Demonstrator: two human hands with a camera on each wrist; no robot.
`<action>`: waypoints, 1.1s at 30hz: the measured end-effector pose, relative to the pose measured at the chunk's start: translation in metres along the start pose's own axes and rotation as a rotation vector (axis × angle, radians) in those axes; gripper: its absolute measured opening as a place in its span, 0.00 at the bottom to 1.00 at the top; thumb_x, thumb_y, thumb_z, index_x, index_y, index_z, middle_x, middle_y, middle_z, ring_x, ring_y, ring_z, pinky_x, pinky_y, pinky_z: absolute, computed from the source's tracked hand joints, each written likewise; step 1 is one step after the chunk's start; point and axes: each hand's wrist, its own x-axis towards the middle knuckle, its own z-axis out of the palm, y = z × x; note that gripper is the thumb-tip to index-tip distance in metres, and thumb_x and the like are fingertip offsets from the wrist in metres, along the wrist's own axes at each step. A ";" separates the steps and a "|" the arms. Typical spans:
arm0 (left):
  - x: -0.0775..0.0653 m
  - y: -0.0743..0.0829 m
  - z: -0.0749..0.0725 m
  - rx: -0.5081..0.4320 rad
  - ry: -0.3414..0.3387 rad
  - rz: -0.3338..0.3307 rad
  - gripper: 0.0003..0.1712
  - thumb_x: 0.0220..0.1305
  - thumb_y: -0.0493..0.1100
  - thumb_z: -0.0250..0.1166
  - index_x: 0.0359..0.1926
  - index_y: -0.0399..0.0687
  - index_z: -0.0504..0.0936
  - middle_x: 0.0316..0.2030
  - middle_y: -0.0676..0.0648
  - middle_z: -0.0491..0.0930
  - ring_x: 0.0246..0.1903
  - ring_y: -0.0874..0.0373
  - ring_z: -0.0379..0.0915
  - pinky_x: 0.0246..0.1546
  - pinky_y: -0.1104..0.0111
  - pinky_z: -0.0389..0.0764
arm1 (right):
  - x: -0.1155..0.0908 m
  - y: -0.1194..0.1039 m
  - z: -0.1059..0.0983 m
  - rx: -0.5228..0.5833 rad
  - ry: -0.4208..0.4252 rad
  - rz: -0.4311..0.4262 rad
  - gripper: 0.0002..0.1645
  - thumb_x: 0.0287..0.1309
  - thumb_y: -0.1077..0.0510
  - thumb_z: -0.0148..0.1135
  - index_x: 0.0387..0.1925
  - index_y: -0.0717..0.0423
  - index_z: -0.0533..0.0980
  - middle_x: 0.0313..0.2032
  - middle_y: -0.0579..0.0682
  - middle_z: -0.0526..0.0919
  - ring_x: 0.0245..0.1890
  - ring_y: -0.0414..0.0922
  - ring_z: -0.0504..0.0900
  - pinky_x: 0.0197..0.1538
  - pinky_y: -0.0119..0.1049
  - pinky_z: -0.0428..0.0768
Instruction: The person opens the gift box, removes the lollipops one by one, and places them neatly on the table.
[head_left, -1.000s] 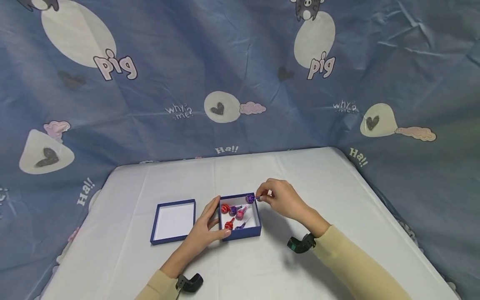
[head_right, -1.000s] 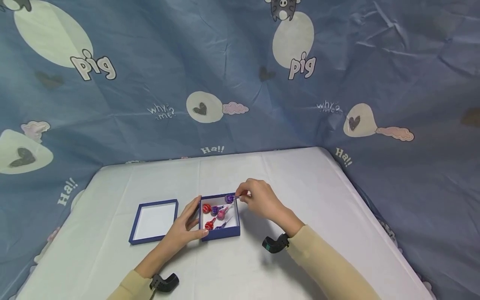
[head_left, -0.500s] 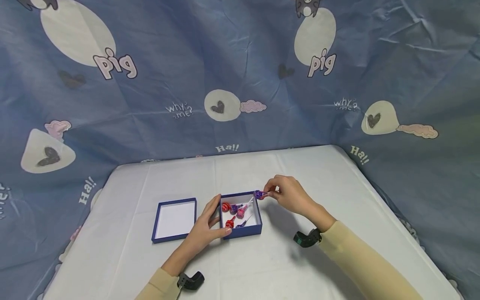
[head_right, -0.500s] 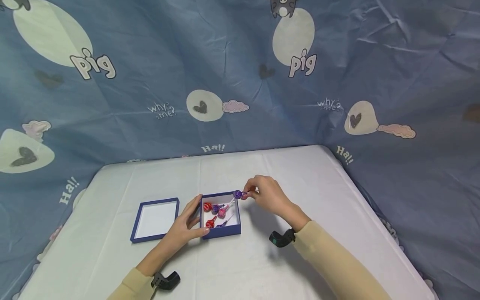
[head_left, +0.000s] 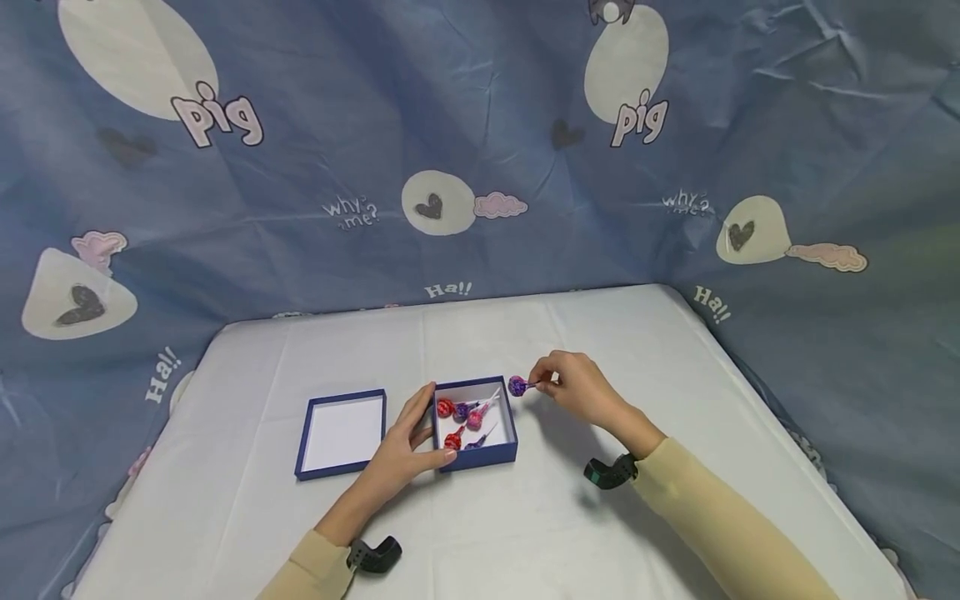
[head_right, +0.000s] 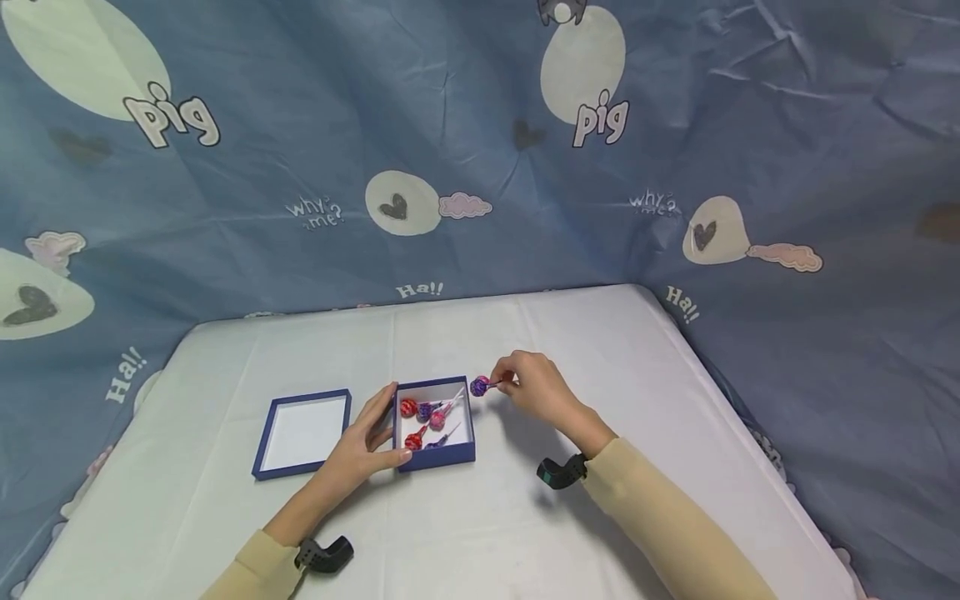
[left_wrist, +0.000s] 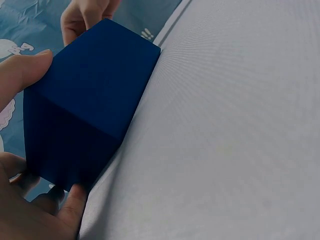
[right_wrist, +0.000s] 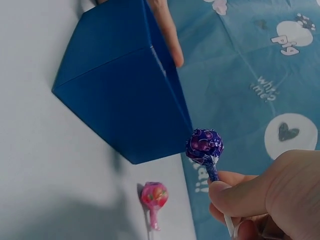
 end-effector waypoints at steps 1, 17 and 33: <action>0.000 0.000 0.000 0.000 0.000 0.001 0.61 0.55 0.48 0.79 0.79 0.74 0.47 0.79 0.57 0.42 0.77 0.55 0.40 0.70 0.62 0.63 | 0.000 0.001 0.001 -0.001 0.003 0.001 0.09 0.57 0.65 0.72 0.32 0.46 0.86 0.30 0.38 0.82 0.28 0.37 0.76 0.33 0.35 0.77; 0.000 0.002 0.002 -0.003 0.008 0.007 0.61 0.55 0.47 0.79 0.79 0.73 0.48 0.79 0.57 0.43 0.77 0.53 0.40 0.69 0.62 0.64 | -0.004 0.022 0.017 0.035 -0.020 0.041 0.09 0.56 0.67 0.72 0.32 0.48 0.86 0.31 0.40 0.84 0.29 0.38 0.76 0.34 0.36 0.76; -0.001 0.004 0.001 -0.002 0.008 -0.002 0.61 0.55 0.47 0.79 0.79 0.74 0.48 0.79 0.58 0.42 0.77 0.54 0.40 0.70 0.61 0.64 | -0.005 0.030 0.031 0.062 -0.057 0.075 0.10 0.55 0.69 0.70 0.32 0.50 0.85 0.30 0.41 0.83 0.30 0.40 0.76 0.36 0.37 0.76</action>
